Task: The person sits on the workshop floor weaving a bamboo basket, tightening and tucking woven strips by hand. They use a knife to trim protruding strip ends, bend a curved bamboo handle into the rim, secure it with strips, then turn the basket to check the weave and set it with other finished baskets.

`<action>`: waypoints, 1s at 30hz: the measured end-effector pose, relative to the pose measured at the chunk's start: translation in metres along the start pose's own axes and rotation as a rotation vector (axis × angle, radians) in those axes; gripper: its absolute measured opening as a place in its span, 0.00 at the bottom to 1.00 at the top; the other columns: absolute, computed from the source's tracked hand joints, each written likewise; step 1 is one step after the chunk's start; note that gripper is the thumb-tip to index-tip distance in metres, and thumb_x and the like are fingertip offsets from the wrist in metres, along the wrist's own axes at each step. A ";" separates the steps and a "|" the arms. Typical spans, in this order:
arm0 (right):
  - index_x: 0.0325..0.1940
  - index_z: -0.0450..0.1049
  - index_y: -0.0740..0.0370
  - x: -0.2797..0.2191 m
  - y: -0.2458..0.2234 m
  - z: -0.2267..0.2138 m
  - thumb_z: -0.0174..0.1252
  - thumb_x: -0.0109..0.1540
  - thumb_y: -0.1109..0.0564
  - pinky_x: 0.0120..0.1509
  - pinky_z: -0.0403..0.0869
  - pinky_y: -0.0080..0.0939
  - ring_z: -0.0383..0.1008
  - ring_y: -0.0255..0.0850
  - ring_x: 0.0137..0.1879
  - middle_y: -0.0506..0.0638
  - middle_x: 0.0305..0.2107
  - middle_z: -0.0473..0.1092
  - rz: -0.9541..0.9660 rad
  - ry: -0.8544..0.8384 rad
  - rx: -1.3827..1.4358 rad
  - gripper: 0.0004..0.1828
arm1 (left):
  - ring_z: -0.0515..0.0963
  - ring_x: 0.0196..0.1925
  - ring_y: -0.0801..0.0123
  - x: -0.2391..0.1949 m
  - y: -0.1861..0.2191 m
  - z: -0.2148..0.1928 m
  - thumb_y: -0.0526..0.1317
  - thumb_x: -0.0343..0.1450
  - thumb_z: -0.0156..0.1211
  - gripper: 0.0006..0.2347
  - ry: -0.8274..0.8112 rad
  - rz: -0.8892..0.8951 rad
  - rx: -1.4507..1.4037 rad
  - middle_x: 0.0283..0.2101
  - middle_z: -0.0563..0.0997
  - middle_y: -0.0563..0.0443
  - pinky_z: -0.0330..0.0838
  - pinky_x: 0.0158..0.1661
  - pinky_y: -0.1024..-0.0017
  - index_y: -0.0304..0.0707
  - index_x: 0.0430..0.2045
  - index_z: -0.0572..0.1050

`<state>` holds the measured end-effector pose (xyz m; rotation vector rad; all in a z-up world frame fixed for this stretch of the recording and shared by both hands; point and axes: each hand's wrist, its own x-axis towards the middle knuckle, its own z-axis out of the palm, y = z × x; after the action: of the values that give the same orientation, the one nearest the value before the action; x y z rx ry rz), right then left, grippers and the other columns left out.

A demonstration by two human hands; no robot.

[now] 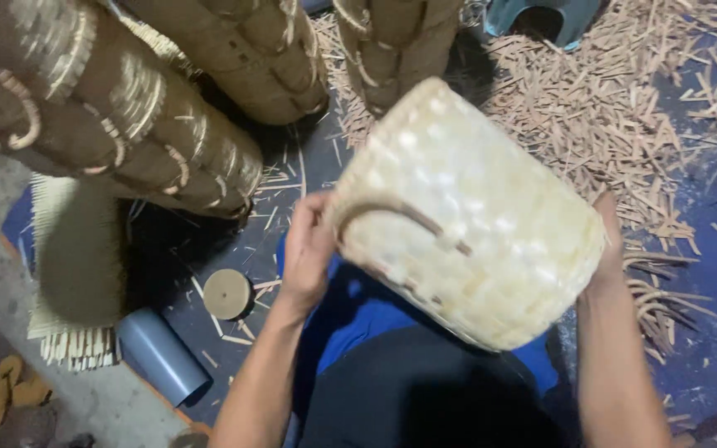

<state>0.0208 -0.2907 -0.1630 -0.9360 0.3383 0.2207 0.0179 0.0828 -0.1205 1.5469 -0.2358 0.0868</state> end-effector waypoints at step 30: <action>0.68 0.66 0.68 0.002 -0.087 -0.139 0.63 0.56 0.44 0.69 0.68 0.53 0.69 0.57 0.66 0.65 0.61 0.69 -0.582 -0.076 -0.869 0.41 | 0.67 0.67 0.61 0.097 0.028 0.007 0.41 0.75 0.59 0.23 0.012 0.321 -0.200 0.61 0.66 0.42 0.62 0.71 0.62 0.30 0.61 0.59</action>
<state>0.0248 -0.4545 -0.1743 -1.8300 -0.1380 -0.1570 0.1058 0.0672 -0.0732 1.2991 -0.4682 0.3153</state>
